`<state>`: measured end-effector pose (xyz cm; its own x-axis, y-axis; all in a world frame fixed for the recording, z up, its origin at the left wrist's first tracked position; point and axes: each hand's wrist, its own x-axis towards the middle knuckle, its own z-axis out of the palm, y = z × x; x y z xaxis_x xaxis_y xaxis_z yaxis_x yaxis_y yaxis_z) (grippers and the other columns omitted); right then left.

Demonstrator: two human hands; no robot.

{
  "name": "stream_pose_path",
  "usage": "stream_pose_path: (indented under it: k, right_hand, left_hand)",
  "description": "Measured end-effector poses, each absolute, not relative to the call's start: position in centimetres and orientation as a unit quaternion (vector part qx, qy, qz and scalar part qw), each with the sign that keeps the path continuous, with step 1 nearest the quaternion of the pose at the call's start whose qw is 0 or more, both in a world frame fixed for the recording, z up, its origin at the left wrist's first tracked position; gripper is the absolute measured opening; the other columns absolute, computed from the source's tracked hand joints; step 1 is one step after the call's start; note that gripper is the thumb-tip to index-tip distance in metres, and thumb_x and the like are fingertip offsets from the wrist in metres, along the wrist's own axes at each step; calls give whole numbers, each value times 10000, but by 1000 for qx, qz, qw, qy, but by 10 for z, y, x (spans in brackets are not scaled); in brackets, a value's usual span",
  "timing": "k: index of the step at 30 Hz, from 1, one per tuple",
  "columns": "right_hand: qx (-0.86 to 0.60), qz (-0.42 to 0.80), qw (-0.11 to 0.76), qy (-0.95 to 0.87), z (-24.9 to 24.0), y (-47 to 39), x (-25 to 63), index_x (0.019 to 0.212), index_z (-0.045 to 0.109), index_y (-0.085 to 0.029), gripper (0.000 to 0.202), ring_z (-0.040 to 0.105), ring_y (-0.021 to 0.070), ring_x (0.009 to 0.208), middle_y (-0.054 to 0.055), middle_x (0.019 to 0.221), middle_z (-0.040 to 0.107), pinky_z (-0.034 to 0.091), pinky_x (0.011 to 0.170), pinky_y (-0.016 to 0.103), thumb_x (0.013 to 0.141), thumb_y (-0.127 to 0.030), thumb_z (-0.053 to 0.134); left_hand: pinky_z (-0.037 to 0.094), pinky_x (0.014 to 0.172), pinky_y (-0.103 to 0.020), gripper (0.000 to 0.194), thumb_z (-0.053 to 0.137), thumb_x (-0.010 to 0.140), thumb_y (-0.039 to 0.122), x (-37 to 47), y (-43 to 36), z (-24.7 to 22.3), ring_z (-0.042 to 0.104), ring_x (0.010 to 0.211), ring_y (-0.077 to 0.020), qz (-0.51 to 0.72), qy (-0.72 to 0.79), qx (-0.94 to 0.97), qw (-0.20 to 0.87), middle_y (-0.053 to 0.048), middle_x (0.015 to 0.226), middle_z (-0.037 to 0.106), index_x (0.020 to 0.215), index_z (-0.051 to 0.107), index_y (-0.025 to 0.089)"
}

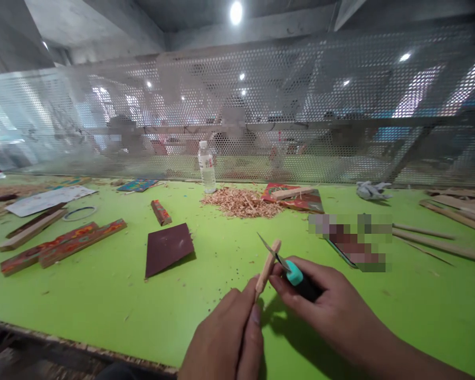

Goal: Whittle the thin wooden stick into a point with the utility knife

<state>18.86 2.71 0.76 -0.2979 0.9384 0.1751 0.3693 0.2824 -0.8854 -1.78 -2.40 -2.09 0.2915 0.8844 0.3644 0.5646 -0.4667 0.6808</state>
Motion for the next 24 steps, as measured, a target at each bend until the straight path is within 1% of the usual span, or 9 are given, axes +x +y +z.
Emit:
stream_pose_path:
  k: [2, 6, 9, 11, 13, 14, 16, 19, 24]
  right_hand:
    - [-455, 391, 377, -706, 8, 26, 190, 886, 752, -229, 227, 532, 173, 680, -27, 743, 657, 431, 624, 277, 982, -432, 719]
    - [-465, 396, 370, -701, 10, 25, 190, 951, 775, -217, 262, 562, 183, 710, -20, 770, 677, 455, 648, 279, 933, -478, 783]
    - [-457, 403, 367, -702, 12, 24, 189, 927, 772, -212, 267, 527, 176, 693, -21, 749, 645, 438, 624, 276, 954, -477, 761]
    - [-447, 404, 369, -708, 12, 23, 189, 928, 773, -214, 256, 519, 176, 692, -18, 753, 640, 435, 620, 275, 981, -461, 731]
    - [-439, 396, 372, -716, 10, 21, 190, 910, 757, -216, 247, 519, 175, 692, -17, 757, 637, 438, 625, 274, 1001, -440, 711]
    - [-433, 391, 373, -721, 9, 20, 191, 894, 744, -217, 252, 520, 173, 689, -17, 755, 635, 439, 625, 272, 1012, -436, 701]
    - [-424, 385, 374, -729, 8, 18, 191, 873, 722, -221, 274, 528, 172, 688, -19, 748, 630, 450, 633, 269, 1036, -436, 677]
    - [-423, 382, 378, -730, 10, 19, 191, 872, 716, -224, 297, 554, 177, 694, -14, 751, 645, 472, 639, 267, 1058, -445, 645]
    - [-422, 378, 368, -738, 12, 22, 189, 904, 744, -224, 180, 622, 187, 715, -1, 781, 714, 508, 664, 266, 1015, -326, 647]
  left_hand:
    - [624, 922, -247, 486, 456, 1130, 277, -20, -23, -19, 786, 1019, -194, 373, 449, 771, 254, -74, 1097, 805, 1594, 594, 236]
    - [631, 804, -281, 514, 555, 1082, 319, -25, -17, -16, 781, 880, -224, 371, 433, 773, 278, -90, 986, 818, 1566, 645, 172]
    - [592, 805, -284, 573, 698, 1008, 383, -27, -16, -14, 752, 866, -228, 382, 439, 734, 349, -63, 991, 821, 1555, 669, 217]
    - [534, 738, -254, 638, 752, 974, 440, -27, -17, -12, 674, 779, -192, 375, 446, 690, 429, -17, 934, 771, 1576, 647, 255]
    - [439, 646, -227, 604, 768, 953, 472, -26, -18, -9, 536, 682, -154, 356, 446, 659, 491, 22, 813, 658, 1503, 705, 231]
    - [390, 607, -221, 547, 758, 956, 477, -25, -19, -8, 476, 656, -143, 344, 444, 652, 509, 34, 764, 598, 1430, 745, 206]
    - [353, 567, -215, 420, 693, 992, 486, -22, -20, -5, 443, 638, -136, 333, 436, 660, 513, 38, 714, 540, 1231, 805, 160]
    - [378, 506, -204, 488, 500, 1100, 506, -19, -20, -1, 475, 544, -127, 328, 437, 640, 540, 49, 674, 550, 1352, 728, 157]
    - [319, 478, -196, 407, 535, 1075, 402, -16, -20, 0, 438, 535, -121, 329, 452, 648, 517, 68, 625, 503, 1298, 747, 135]
